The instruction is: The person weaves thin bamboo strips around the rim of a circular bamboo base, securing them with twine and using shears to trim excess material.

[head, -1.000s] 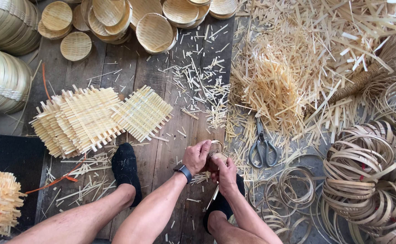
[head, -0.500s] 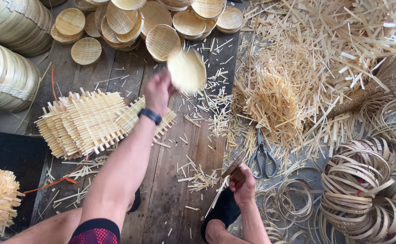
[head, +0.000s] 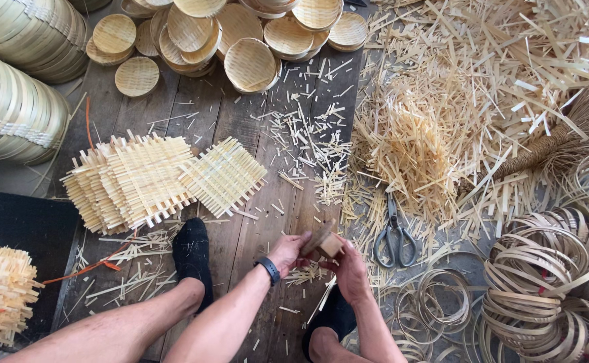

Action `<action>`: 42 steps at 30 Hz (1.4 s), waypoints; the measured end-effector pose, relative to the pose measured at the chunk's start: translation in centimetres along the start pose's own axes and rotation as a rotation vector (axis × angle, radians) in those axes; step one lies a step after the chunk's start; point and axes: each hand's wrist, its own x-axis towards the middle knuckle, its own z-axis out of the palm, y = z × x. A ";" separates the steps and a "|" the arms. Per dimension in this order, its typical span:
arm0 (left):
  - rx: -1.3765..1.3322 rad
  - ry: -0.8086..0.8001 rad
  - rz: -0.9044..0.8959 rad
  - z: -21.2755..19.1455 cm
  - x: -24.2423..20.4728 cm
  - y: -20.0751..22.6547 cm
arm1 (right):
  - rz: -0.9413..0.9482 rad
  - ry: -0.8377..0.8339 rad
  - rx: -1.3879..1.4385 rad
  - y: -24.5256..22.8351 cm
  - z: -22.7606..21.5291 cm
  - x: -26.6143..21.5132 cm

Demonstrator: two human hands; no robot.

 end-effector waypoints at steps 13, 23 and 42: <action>0.175 1.086 0.065 -16.7 3.2 7.2 | 0.094 0.135 -0.005 4.0 -0.2 3.6; -0.432 0.867 0.012 -18.8 10.1 6.0 | 0.150 0.186 -0.066 4.9 -1.4 3.5; 0.431 0.055 0.195 -7.9 1.4 2.4 | 0.049 0.214 -0.127 1.5 -2.7 3.7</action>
